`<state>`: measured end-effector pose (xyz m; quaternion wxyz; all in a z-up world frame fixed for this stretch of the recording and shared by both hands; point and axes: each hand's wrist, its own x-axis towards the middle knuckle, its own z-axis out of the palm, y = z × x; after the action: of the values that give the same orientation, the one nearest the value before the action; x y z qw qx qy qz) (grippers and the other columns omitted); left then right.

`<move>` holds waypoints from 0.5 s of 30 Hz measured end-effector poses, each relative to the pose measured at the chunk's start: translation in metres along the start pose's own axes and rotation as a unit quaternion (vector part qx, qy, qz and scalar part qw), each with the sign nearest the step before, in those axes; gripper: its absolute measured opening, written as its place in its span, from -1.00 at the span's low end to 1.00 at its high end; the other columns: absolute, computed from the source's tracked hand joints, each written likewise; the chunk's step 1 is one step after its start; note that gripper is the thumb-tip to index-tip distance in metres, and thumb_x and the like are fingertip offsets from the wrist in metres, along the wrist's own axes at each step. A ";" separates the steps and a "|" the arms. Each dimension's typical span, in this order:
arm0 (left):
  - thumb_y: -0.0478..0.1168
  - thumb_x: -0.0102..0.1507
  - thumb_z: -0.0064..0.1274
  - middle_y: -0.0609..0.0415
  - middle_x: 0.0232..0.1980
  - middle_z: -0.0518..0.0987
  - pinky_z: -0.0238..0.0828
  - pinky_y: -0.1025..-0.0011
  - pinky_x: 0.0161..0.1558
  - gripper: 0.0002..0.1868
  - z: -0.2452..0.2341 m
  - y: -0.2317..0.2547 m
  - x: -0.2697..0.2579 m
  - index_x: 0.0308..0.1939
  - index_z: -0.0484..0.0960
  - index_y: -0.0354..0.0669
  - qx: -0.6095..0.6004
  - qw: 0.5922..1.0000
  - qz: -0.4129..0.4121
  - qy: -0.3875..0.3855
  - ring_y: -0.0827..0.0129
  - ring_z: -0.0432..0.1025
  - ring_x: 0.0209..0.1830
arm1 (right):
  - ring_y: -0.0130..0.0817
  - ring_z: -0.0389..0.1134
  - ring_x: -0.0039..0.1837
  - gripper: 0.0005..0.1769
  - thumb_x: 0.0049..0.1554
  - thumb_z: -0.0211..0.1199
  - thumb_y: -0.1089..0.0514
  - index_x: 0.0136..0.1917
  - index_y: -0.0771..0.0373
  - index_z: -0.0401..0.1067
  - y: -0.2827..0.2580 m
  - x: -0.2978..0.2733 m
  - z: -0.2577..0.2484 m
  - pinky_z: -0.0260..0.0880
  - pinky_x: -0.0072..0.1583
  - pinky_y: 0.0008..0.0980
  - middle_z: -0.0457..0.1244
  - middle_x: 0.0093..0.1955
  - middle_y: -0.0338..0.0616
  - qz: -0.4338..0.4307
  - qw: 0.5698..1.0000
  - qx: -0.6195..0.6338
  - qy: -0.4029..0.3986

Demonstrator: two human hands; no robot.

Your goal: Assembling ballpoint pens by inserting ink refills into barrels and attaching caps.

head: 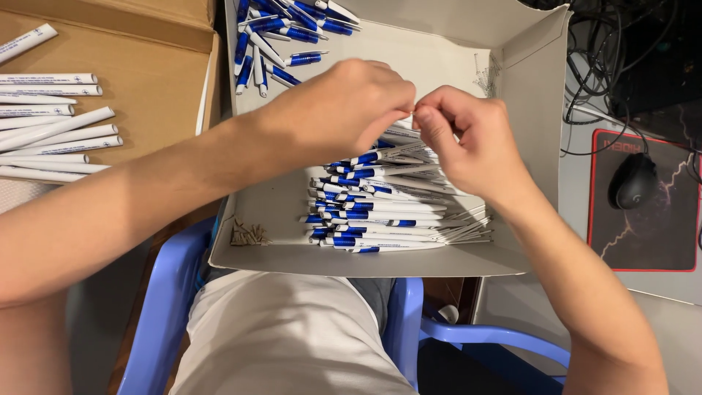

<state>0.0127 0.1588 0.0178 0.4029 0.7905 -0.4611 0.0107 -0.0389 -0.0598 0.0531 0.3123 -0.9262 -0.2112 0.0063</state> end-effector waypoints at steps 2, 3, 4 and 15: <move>-0.37 0.41 -0.04 -0.06 -0.38 0.50 0.29 0.18 -0.30 -0.83 0.004 0.000 0.001 -0.31 0.51 -0.27 0.031 0.997 0.063 0.032 0.11 0.42 -0.32 | -0.55 0.07 -0.35 -0.69 0.43 0.03 0.19 -0.18 0.20 0.39 0.000 0.002 -0.002 0.05 -0.27 -0.50 0.15 -0.42 -0.28 0.074 0.992 0.099 -0.011; -0.37 0.41 -0.04 -0.06 -0.38 0.50 0.29 0.18 -0.30 -0.83 -0.001 0.004 0.004 -0.31 0.51 -0.27 0.032 0.997 0.063 0.032 0.11 0.42 -0.32 | -0.55 0.07 -0.35 -0.69 0.43 0.03 0.19 -0.18 0.20 0.39 0.001 0.004 -0.004 0.05 -0.27 -0.50 0.15 -0.42 -0.28 0.073 0.992 0.100 -0.010; -0.38 0.42 -0.02 -0.01 -0.40 0.58 0.29 0.25 -0.36 -0.85 -0.007 0.008 0.007 -0.25 0.60 -0.28 -0.003 0.997 0.052 0.061 0.25 0.42 -0.45 | -0.50 0.15 -0.34 -0.72 0.46 0.02 0.19 -0.10 0.26 0.39 0.001 0.007 -0.006 0.17 -0.23 -0.51 0.20 -0.39 -0.20 0.053 0.986 0.156 0.020; -0.01 0.40 0.13 0.03 -0.14 0.78 0.35 0.27 -0.24 -0.78 -0.045 0.016 0.017 -0.02 0.65 -0.03 -0.025 0.997 -0.065 -0.022 0.24 0.56 -0.37 | -0.25 0.35 -0.07 -0.87 0.47 0.10 0.30 0.11 0.44 0.38 0.011 0.011 -0.011 0.39 0.03 -0.39 0.31 -0.02 0.05 -0.019 0.961 0.255 0.105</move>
<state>0.0269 0.1714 0.0646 0.4116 0.8087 -0.4179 -0.0444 -0.0230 -0.0694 0.0566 0.5585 -0.8071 -0.1866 -0.0432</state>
